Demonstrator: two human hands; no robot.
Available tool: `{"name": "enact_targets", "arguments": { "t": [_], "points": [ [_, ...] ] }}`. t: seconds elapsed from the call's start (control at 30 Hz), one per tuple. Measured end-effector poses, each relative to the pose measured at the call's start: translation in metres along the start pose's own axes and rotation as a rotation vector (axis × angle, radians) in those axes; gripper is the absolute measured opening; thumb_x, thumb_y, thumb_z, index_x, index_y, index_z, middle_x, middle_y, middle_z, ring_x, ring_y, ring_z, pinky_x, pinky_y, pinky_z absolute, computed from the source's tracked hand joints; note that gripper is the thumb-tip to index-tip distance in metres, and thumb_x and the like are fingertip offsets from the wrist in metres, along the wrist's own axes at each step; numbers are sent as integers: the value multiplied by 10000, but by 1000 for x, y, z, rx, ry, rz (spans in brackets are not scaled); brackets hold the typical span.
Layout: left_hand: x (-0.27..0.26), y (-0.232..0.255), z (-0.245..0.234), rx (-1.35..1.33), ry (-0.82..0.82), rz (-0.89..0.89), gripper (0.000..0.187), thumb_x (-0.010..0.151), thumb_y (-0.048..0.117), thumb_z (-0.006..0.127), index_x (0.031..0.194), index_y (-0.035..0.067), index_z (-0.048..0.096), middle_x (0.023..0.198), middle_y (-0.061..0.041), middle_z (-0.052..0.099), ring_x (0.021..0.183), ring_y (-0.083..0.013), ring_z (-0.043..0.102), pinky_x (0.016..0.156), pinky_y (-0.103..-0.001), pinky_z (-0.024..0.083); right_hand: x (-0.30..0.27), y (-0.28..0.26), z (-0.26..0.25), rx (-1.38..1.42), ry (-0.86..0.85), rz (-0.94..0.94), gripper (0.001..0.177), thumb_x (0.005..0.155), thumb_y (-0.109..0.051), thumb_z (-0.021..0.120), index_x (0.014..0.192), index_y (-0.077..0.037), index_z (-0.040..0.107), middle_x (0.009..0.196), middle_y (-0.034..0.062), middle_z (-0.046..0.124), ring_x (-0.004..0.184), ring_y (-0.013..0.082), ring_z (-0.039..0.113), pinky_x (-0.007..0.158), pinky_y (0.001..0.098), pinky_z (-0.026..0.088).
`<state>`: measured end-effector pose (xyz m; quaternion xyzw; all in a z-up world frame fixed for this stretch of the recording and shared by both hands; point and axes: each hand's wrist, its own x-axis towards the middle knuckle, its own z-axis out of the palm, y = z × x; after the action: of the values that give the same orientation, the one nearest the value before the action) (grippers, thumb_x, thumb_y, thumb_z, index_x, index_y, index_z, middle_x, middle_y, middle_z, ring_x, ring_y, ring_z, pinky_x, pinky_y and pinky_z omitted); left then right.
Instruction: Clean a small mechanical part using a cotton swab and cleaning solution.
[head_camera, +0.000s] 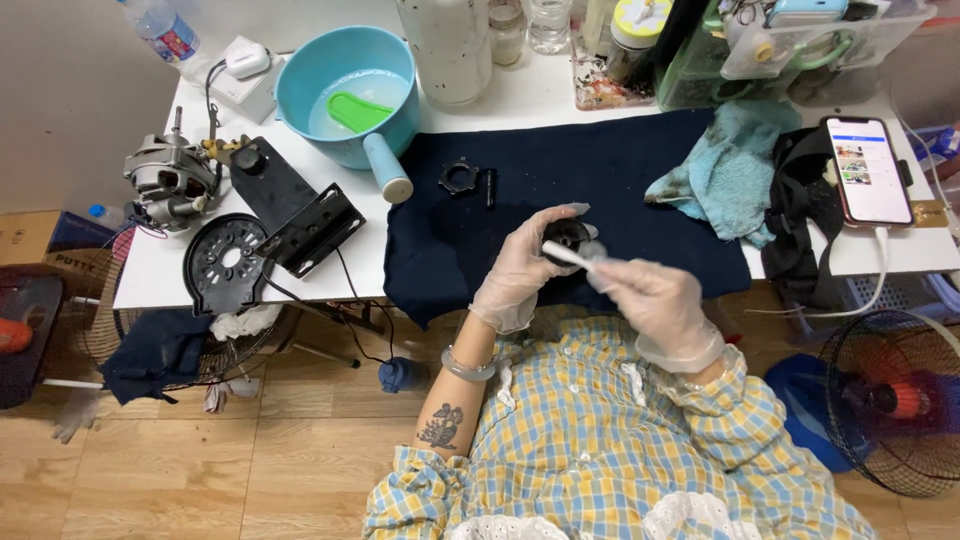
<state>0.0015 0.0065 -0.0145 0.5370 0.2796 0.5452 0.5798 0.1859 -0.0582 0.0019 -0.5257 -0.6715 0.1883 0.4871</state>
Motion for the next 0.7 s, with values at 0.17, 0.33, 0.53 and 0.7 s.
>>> {"name": "enact_targets", "arguments": {
  "t": [0.17,0.33,0.53,0.7],
  "points": [
    [2,-8,-6,41,-40,43,716,648,-42,907,1308,73,655,1334,-161,651,1313,-271,563,1106,-407,435,-1,35,6,-83,38,-64,304,788,-89,838,1046,-250,834,863,-3,779,737,192,719,658,294,556],
    [1,-5,-4,52,-63,79,719,624,-88,879,1293,43,651,1310,-169,662,1311,-269,561,1131,-410,413,-1,4,-12,-34,63,-64,244,839,-126,837,1063,-220,824,884,-7,776,795,189,730,677,291,558],
    [5,-23,-9,103,-65,118,719,615,-93,871,1287,60,665,1307,-146,667,1323,-272,555,1143,-409,407,-7,-14,-35,-70,7,46,205,873,-150,800,1074,-190,810,906,26,779,832,213,731,719,330,560],
    [5,-10,-5,144,-42,80,741,600,-151,823,1286,90,679,1299,-96,676,1259,-196,575,1123,-347,426,-12,5,-31,-222,29,-42,193,861,-173,833,1046,-228,832,922,-6,787,798,175,734,688,261,557]
  ]
}}
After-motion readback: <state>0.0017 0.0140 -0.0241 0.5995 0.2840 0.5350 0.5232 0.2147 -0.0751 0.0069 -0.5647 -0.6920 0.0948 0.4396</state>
